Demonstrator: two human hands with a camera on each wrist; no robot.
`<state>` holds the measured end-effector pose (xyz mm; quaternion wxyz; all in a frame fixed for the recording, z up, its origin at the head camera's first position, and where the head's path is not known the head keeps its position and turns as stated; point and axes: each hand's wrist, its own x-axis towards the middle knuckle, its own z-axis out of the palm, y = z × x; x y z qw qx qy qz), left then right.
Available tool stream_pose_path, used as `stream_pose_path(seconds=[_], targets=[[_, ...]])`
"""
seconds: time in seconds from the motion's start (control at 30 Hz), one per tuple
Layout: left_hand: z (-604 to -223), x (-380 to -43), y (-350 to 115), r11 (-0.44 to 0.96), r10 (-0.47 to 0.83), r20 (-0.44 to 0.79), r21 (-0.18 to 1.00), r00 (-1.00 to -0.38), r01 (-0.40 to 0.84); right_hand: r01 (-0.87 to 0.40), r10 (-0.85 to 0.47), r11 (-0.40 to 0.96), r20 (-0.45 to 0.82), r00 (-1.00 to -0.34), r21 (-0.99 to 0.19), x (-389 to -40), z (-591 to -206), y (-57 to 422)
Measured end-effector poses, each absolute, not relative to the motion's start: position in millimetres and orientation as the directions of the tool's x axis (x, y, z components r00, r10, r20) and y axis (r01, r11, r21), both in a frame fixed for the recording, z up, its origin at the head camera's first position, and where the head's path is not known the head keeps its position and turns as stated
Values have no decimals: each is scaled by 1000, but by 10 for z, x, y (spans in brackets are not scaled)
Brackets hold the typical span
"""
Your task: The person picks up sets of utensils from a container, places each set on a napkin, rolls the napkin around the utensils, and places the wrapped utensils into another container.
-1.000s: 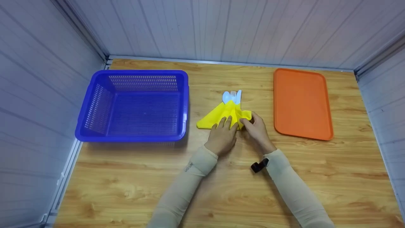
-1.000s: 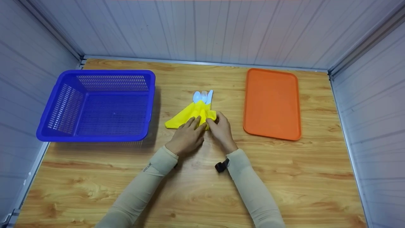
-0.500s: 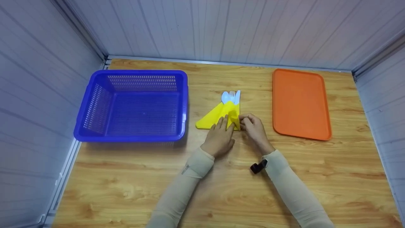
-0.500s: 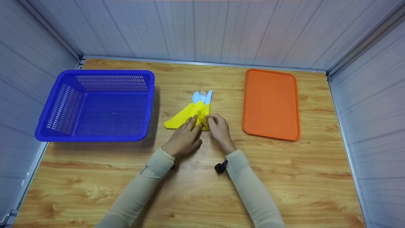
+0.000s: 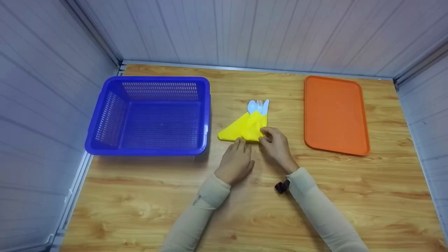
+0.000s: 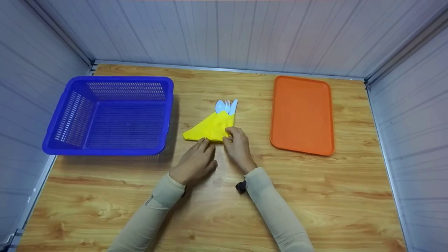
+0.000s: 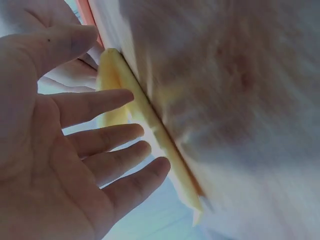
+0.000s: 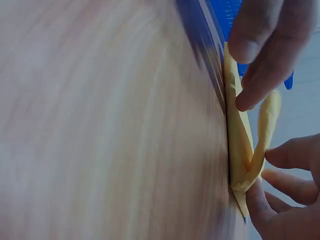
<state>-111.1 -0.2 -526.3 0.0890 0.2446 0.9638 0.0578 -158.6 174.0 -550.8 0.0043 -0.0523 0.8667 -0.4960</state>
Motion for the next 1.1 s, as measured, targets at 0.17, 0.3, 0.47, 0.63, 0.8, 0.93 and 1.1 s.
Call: stream_pose_path(seconds=[0.17,0.3,0.47,0.63,0.8,0.93,1.1], targets=[[-5227,-998,57,844,531,-15,103,-847,526,-91,-88,570,50,-995,-816,-1577,-5503,1667],[-5253,-1019,104,836,546,4,68,-838,545,-111,-90,626,70,-993,-772,-1584,-5500,1618],[-5327,-1110,129,861,507,-164,70,-846,503,-107,-87,660,66,-994,-743,-1580,-5483,1582],[-5373,-1157,129,883,468,-229,101,-853,458,-198,-153,691,127,-980,-695,-1583,-5482,1592],[-5379,-1182,106,895,445,-219,115,-868,430,-422,-337,709,254,-907,-565,-1635,-5499,1659],[-5367,-1195,80,892,452,-185,118,-872,437,-533,-478,704,242,-845,-471,-1692,-5488,1716],[-5336,-1227,59,892,450,-154,115,-879,437,-572,-576,731,113,-810,-374,-1751,-5425,1729]])
